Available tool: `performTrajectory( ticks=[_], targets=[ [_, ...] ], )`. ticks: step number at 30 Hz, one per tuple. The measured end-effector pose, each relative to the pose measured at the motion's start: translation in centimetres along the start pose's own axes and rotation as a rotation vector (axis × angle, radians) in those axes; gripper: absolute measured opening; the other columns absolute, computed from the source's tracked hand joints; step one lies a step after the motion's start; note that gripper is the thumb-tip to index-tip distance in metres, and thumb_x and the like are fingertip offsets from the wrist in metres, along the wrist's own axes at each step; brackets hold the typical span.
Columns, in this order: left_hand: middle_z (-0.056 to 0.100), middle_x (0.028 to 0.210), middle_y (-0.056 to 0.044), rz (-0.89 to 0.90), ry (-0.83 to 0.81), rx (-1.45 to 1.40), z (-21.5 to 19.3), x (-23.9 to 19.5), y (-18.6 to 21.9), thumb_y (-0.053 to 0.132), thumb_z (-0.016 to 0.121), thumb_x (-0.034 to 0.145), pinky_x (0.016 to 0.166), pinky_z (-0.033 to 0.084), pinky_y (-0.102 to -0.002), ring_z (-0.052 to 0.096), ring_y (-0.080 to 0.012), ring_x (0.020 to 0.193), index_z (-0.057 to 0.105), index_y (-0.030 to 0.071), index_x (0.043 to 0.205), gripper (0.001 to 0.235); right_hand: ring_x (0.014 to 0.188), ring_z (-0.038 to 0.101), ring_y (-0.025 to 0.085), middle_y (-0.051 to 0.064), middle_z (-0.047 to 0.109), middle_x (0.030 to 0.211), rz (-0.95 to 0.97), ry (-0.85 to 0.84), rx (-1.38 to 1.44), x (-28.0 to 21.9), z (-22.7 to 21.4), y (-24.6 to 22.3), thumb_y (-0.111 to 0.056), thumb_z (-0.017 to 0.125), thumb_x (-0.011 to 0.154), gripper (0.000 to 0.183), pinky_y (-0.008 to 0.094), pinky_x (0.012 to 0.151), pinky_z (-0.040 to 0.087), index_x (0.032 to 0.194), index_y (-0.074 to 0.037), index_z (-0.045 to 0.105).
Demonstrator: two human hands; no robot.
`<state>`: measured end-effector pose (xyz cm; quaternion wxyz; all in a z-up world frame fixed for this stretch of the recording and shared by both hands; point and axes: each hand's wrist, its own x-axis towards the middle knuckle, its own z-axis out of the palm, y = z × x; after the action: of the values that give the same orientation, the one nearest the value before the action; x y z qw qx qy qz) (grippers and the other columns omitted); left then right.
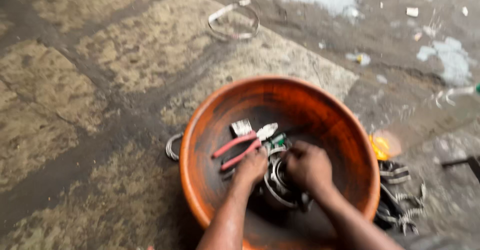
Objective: The person is cleaning a mechanical part inside a large orange bowl. They use their hands to scrub and wipe the part, occasionally using a brush and pliers to assist in the cleaning process.
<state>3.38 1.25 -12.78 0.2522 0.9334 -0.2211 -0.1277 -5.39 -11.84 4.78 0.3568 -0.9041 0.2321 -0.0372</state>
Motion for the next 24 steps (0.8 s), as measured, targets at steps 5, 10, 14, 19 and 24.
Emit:
performTrajectory(
  ticks=[5, 10, 14, 19, 24],
  targets=[
    [0.067, 0.11, -0.034, 0.046, 0.065, -0.059, 0.7, 0.2, -0.4, 0.013, 0.041, 0.094, 0.092, 0.051, -0.059, 0.065, -0.0499, 0.105, 0.062, 0.0, 0.11, 0.03, 0.08, 0.075, 0.032, 0.011, 0.077, 0.088, -0.347, 0.076, -0.04, -1.1, 0.7, 0.5, -0.024, 0.072, 0.077, 0.016, 0.041, 0.071, 0.059, 0.087, -0.018, 0.084],
    [0.067, 0.114, -0.032, -0.01, -0.008, -0.158, -0.4, -0.4, 0.0, 0.024, 0.035, 0.101, 0.095, 0.049, -0.057, 0.064, -0.0486, 0.108, 0.062, -0.001, 0.11, 0.037, 0.082, 0.076, 0.031, 0.01, 0.077, 0.088, -0.163, 0.053, 0.002, -0.8, 0.1, 0.4, -0.028, 0.074, 0.079, 0.017, 0.042, 0.074, 0.059, 0.09, -0.017, 0.081],
    [0.066, 0.114, -0.032, -0.311, -0.014, -0.379, -2.5, -1.3, 1.2, 0.032, 0.04, 0.103, 0.097, 0.049, -0.056, 0.062, -0.048, 0.111, 0.067, 0.002, 0.11, 0.042, 0.087, 0.075, 0.032, 0.009, 0.079, 0.09, -0.094, 0.005, -0.086, -0.4, -0.2, -0.1, -0.036, 0.074, 0.083, 0.021, 0.043, 0.078, 0.058, 0.094, -0.018, 0.079],
    [0.064, 0.109, -0.033, 0.044, 0.049, 0.001, -1.2, 0.0, -0.2, 0.017, 0.039, 0.097, 0.084, 0.051, -0.059, 0.065, -0.0495, 0.101, 0.058, 0.001, 0.112, 0.03, 0.091, 0.072, 0.034, 0.011, 0.077, 0.092, -0.297, 0.068, -0.08, -1.3, 1.2, 0.7, -0.028, 0.075, 0.075, 0.019, 0.044, 0.081, 0.057, 0.091, -0.021, 0.082],
    [0.069, 0.107, -0.028, 0.019, 0.066, -0.108, 0.2, -0.8, -0.5, 0.018, 0.039, 0.097, 0.087, 0.052, -0.057, 0.066, -0.047, 0.101, 0.06, 0.002, 0.104, 0.027, 0.089, 0.073, 0.033, 0.01, 0.077, 0.094, -0.309, 0.135, -0.103, -1.1, 1.5, 2.0, -0.032, 0.073, 0.083, 0.016, 0.043, 0.082, 0.058, 0.09, -0.018, 0.079]
  ],
)
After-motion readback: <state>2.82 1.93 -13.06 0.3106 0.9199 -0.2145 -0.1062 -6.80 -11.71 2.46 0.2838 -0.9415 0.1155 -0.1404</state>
